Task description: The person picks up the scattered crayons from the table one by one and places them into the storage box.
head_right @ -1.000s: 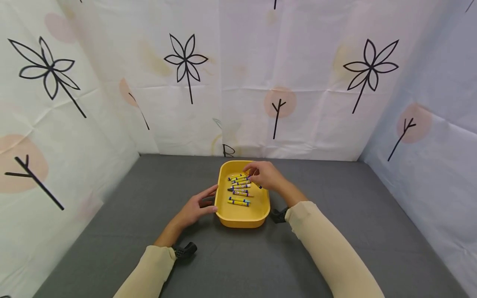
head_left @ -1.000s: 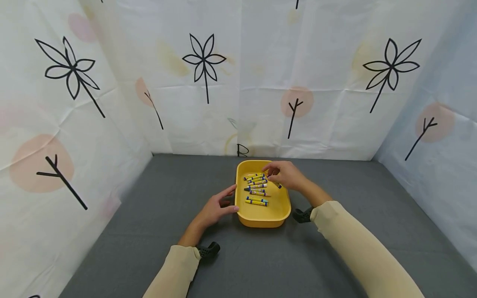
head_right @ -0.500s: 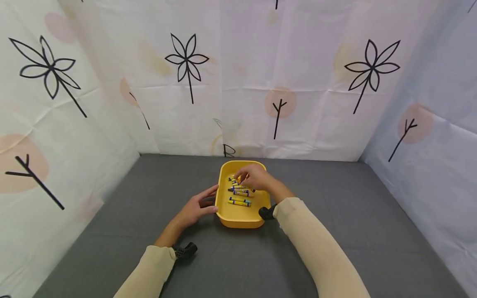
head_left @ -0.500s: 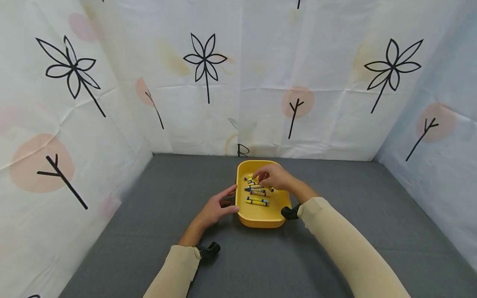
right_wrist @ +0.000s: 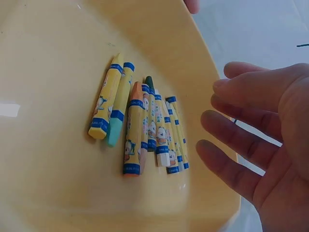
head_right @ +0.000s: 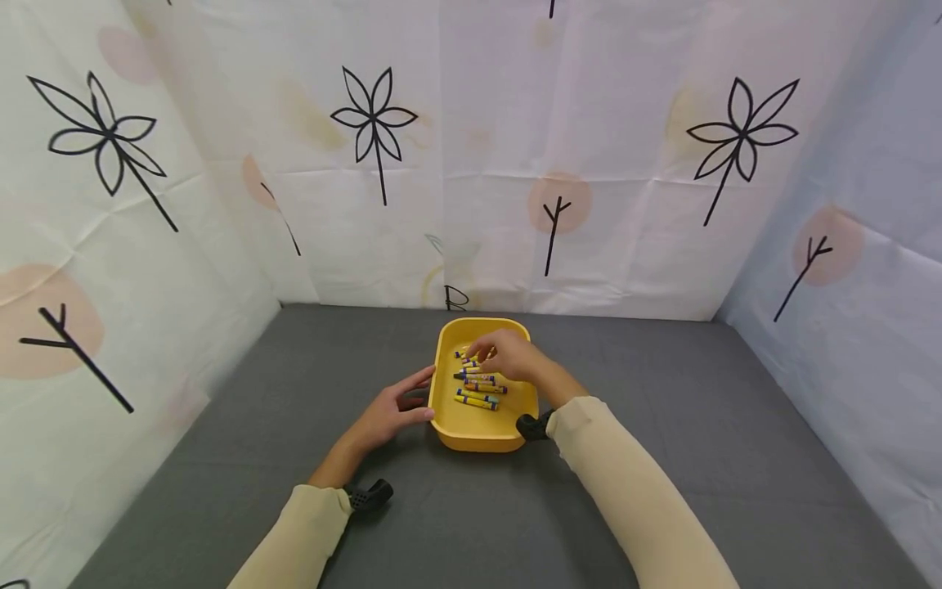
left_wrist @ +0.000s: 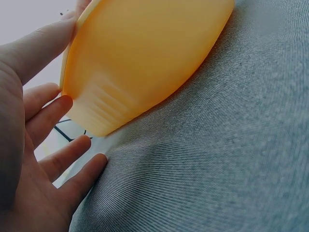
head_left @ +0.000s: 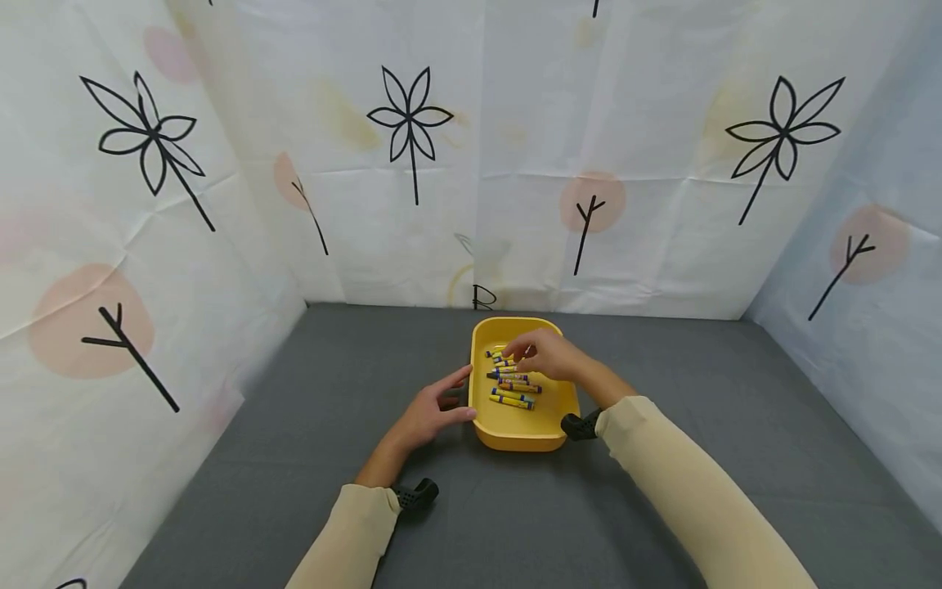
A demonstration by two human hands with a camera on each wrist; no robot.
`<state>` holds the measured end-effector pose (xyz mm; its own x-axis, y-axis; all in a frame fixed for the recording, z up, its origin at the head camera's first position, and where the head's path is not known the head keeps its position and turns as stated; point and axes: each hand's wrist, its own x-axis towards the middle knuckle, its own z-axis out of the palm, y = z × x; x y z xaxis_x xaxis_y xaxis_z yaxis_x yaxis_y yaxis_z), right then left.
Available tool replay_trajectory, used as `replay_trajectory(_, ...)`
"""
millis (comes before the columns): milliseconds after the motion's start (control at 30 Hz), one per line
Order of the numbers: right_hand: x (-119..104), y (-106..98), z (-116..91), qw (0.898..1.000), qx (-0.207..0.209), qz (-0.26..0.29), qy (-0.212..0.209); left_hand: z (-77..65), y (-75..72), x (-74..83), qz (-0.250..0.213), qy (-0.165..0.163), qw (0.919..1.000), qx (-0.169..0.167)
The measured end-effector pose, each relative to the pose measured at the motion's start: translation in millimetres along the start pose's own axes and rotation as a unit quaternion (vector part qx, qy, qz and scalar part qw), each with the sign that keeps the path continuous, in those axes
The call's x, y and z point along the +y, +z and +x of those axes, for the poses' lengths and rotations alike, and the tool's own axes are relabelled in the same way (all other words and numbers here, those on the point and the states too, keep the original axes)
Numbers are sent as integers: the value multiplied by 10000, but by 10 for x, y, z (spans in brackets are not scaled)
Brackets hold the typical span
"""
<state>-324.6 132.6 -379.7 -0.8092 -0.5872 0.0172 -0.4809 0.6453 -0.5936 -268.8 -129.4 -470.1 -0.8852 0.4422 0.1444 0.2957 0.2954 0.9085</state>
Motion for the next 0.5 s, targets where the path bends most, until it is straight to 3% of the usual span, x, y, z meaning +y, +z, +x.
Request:
replay_trajectory(267, 54, -97, -212, 9958, 876, 147, 240, -16, -33, 34, 40, -21, 10000, 40)
replay_trajectory(500, 216, -98, -482, 9790, 1919, 599, 332, -29, -98, 16, 218, -23, 9997, 54)
